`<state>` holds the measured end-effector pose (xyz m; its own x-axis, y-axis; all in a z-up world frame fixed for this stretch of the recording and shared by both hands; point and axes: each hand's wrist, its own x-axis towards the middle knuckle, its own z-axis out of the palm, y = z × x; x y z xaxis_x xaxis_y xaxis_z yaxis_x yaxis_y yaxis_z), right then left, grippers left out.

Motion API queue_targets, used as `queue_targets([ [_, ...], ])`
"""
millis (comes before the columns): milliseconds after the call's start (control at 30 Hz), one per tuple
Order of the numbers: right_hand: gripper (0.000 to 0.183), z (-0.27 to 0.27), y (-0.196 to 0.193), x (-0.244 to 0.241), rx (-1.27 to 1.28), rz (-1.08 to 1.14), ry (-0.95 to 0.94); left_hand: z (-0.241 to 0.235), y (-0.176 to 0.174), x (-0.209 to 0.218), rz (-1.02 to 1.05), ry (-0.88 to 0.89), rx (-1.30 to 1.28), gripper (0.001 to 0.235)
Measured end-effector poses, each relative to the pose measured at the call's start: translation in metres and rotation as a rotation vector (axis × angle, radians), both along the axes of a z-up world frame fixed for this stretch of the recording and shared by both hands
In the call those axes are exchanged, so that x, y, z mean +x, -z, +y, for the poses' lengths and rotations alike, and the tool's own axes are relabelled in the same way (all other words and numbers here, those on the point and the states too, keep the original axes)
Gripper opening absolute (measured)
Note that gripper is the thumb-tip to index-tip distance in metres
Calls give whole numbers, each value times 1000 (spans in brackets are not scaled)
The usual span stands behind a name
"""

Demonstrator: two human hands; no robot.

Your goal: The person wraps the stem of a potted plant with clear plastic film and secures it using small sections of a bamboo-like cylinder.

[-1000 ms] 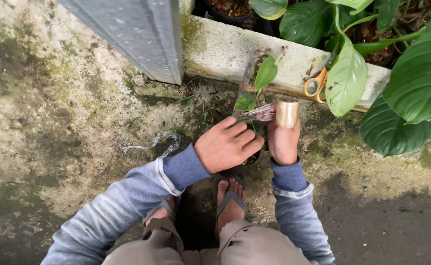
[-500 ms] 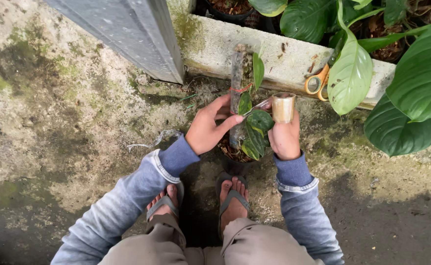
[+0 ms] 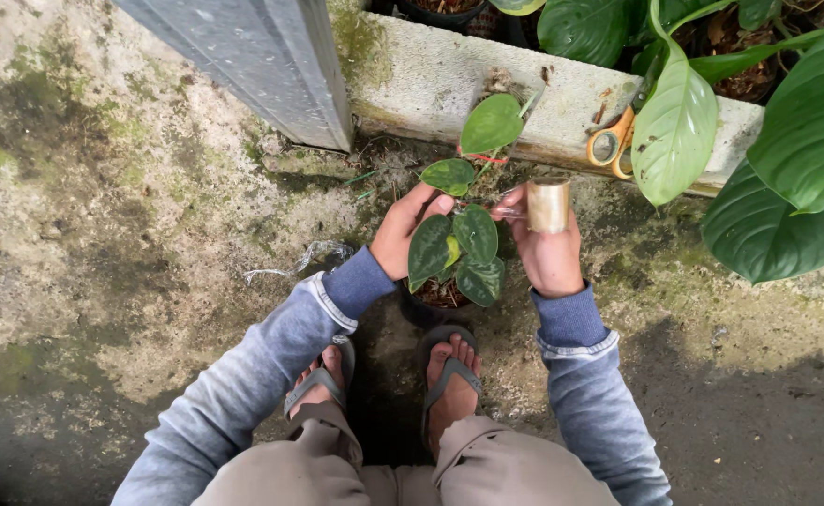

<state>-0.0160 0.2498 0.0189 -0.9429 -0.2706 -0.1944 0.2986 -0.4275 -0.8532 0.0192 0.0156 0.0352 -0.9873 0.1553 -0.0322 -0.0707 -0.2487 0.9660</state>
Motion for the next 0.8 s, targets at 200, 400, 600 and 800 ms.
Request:
queue_targets([
  [200,16,0,57,-8,-372,-116,-67,2,0,-1,67,-31,0,34],
  [400,33,-2,63,-8,-603,-310,-130,-3,15,2,-80,-27,119,35],
  [600,60,-5,29,-6,-695,-248,-179,-6,34,-1,-98,-14,170,25],
  [800,71,2,-9,-4,-663,-136,-258,-6,39,1,-116,-34,156,19],
])
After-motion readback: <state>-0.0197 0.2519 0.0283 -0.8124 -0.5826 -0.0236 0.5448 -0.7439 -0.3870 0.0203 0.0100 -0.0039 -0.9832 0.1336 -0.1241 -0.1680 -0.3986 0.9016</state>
